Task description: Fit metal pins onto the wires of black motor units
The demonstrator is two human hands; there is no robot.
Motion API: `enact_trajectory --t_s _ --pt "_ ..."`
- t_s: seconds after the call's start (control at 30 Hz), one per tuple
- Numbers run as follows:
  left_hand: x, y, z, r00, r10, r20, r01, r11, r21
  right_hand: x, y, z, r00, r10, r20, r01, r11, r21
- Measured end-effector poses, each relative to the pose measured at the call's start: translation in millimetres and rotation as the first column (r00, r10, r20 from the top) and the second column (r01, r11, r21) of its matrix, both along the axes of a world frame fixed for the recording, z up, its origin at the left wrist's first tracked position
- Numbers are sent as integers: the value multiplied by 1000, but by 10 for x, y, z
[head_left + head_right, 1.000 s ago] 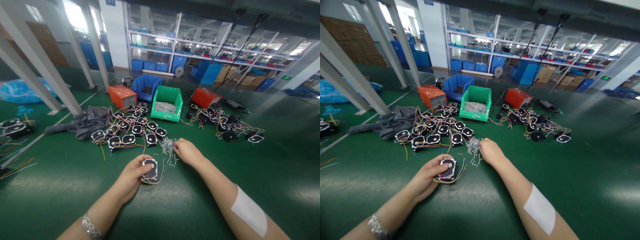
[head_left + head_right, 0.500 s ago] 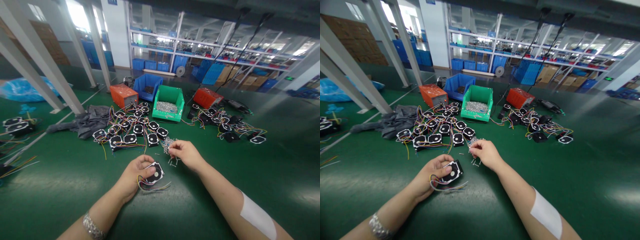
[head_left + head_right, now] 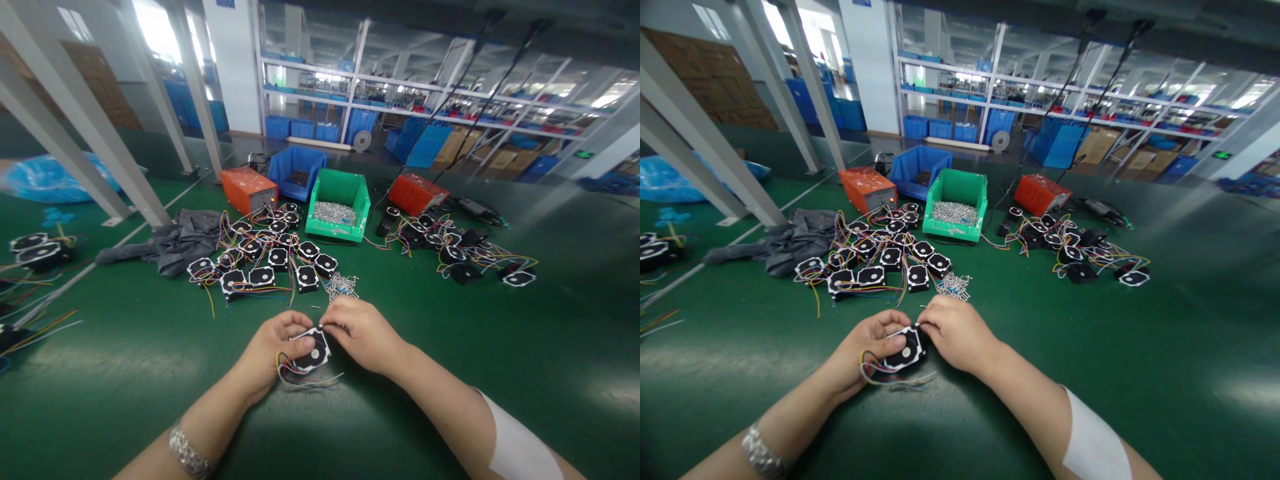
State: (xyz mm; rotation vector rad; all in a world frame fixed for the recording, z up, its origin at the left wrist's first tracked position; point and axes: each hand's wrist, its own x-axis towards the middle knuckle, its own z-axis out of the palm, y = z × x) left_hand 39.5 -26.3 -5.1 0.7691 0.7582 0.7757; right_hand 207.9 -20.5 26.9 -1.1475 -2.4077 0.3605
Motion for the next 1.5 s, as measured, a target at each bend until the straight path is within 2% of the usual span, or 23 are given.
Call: enact_trajectory --t_s 0.1,0.17,0.4,0.73,1.03,1.13,1.23,1.3,1.4,1.5 --pt "2 -5 8 999 -2 -36 3 1000 15 17 -1 -9 992 29 125 -35 998 46" --pt "2 -10 15 998 1 -60 1 1000 25 18 -7 -1 989 32 142 -38 998 41" --pt "-4 -5 31 997 8 -71 -8 1000 9 -2 15 32 990 -8 -143 -10 992 -124" --pt "5 -19 8 995 -11 -100 14 999 30 50 77 71 974 78 -212 -137 951 -278" --pt "4 -28 15 999 -8 -39 7 1000 -25 82 72 128 985 169 -43 -174 956 -238" --pt "-11 -29 22 999 -8 -45 6 999 -33 99 73 140 990 125 -67 -137 967 -217" --pt "-20 -35 34 998 -50 -48 48 998 -44 97 76 143 978 -13 -206 -32 976 -214" --pt "-15 -42 38 997 -77 -29 77 997 -23 71 62 137 947 -92 -308 7 964 -267" --pt "1 -50 30 995 -101 -11 102 994 44 4 17 118 917 -123 -379 -25 932 -363" --pt "5 -42 19 996 -81 -46 84 994 75 -38 -13 99 907 -135 -399 -23 931 -365"
